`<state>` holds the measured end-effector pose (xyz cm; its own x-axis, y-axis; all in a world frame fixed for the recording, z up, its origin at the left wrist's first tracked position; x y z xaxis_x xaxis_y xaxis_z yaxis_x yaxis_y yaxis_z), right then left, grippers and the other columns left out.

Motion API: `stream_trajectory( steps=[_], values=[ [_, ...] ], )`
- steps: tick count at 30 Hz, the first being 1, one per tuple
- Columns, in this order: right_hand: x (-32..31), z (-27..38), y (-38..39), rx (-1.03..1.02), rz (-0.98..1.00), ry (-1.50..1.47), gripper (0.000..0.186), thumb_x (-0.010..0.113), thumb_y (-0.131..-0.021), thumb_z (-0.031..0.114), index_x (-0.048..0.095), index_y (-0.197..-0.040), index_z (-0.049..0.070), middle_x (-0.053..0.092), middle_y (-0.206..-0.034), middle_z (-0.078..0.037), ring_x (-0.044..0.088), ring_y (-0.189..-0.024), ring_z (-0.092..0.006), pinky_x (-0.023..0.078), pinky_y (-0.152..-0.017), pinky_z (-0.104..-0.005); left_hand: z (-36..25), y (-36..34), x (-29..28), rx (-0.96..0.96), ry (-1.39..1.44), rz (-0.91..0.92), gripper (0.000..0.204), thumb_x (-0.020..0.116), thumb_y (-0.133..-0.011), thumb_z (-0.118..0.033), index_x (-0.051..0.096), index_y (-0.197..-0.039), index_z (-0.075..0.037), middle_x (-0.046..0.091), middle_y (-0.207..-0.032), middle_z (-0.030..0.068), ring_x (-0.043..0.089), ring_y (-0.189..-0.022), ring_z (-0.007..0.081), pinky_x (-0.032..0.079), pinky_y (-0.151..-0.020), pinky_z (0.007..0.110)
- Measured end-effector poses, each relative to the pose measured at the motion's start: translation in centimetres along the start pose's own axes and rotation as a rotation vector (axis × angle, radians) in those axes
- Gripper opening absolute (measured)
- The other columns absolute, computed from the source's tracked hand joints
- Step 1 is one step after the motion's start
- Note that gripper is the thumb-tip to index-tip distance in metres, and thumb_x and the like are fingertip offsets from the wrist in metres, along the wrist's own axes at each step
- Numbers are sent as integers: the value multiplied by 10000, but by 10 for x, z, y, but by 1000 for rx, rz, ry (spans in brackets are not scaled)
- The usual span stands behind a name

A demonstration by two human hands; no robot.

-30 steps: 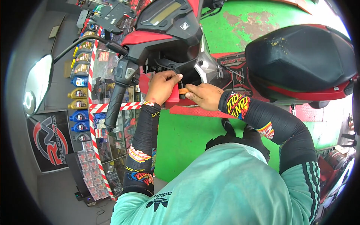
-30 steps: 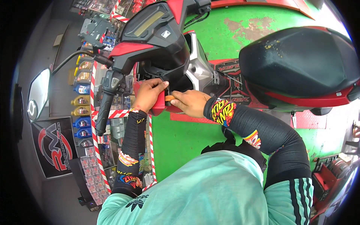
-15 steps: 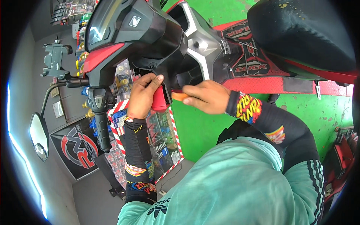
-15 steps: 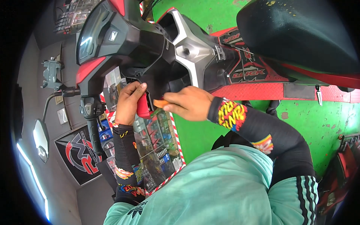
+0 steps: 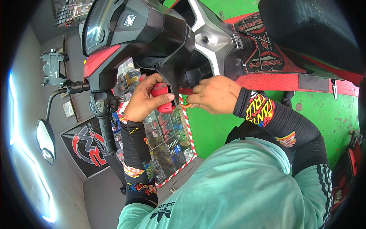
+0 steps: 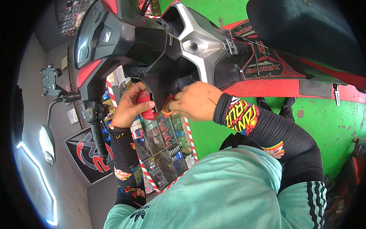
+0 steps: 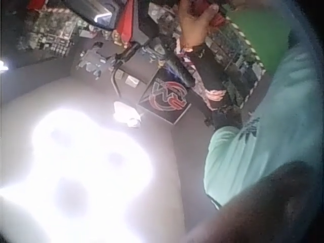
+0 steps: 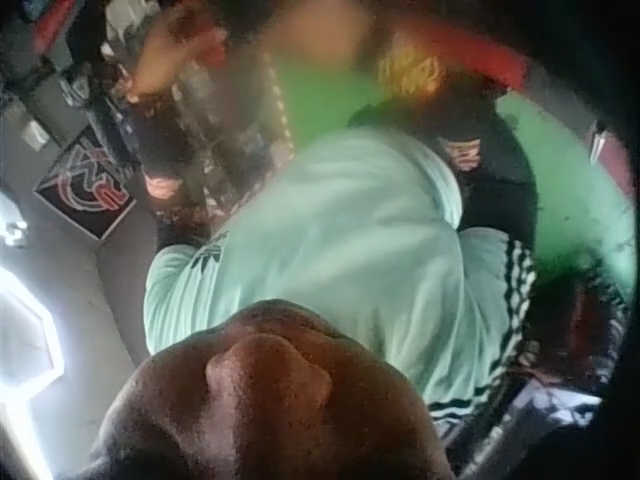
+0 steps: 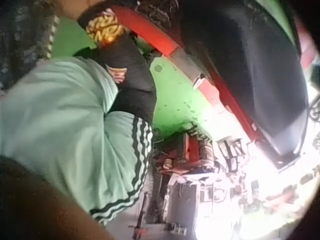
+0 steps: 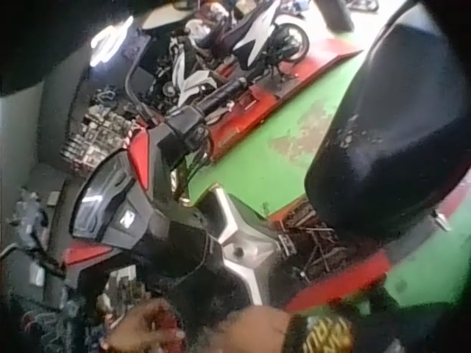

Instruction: Removing and disassembling motorcycle fairing panels using hand tools.

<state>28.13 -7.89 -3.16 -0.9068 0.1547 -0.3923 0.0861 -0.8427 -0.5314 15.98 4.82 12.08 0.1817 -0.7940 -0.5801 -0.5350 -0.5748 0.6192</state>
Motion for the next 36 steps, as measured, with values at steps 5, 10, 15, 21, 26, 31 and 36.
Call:
stream_trajectory(
  steps=[5, 10, 15, 21, 26, 31, 36],
  values=[
    [-14, 1, -10, -126, 59, 163, 145, 663, -862, 242, 685, -961, 140, 644, -773, -45, 684, -711, -267, 557, -623, -404, -3, -1, 2, -27, 55, 47, 362, 836, -777, -59, 608, -1058, -44, 574, -1001, -27, 537, -943, 79, 432, -885, 252],
    [-9, 3, -6, -97, 75, 204, 170, 664, -834, 222, 685, -982, 140, 638, -748, -47, 674, -641, -267, 556, -580, -410, 7, 0, -7, -34, -54, 37, 359, 836, -762, -39, 593, -1026, -56, 576, -970, -35, 527, -921, 69, 427, -860, 245],
    [37, 24, 18, 141, -120, 62, 232, 650, -831, 194, 682, -1049, 123, 688, -795, -98, 705, -660, -296, 569, -573, -420, 4, -1, 2, -32, 19, -39, 306, 838, -778, -87, 603, -973, -63, 576, -879, -33, 544, -862, 69, 455, -802, 250],
    [68, 42, 23, 344, -429, -164, 272, 665, -843, 187, 628, -1104, 125, 678, -812, -103, 705, -681, -275, 570, -578, -411, 3, -3, 7, -31, 75, -50, 337, 827, -779, -76, 599, -1027, -67, 591, -932, -21, 573, -877, 83, 476, -834, 255],
    [53, 15, 29, 262, -376, -390, 220, 618, -956, 252, 599, -1100, 87, 681, -910, -140, 704, -795, -319, 560, -692, -446, 1, 3, 7, -50, 72, -53, 368, 818, -786, -78, 610, -1089, -49, 613, -1001, -6, 580, -958, 95, 468, -901, 270],
    [58, -4, 31, 522, -274, -1080, 299, 508, -1065, 297, 572, -1174, 26, 659, -914, -190, 661, -868, -393, 493, -762, -498, 2, 0, 12, 10, 111, -44, 382, 812, -792, -72, 610, -1114, -39, 622, -1036, 1, 582, -995, 105, 461, -936, 274],
    [55, 4, 14, 556, -196, -884, 370, 457, -1072, 345, 660, -1194, 60, 715, -963, -212, 684, -938, -397, 525, -827, -484, 3, 1, 9, 6, 106, -44, 376, 819, -795, -72, 607, -1104, -41, 617, -1018, -3, 575, -980, 104, 458, -922, 270]
  ],
)
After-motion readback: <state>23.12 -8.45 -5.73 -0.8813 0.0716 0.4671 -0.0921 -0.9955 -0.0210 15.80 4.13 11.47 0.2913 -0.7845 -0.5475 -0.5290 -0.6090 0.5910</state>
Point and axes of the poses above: each hand's wrist, its own y-axis away from the middle knuckle, its own x-axis out of the palm, z = x × y, the point moved 3 cm from there along -y, towards the middle knuckle
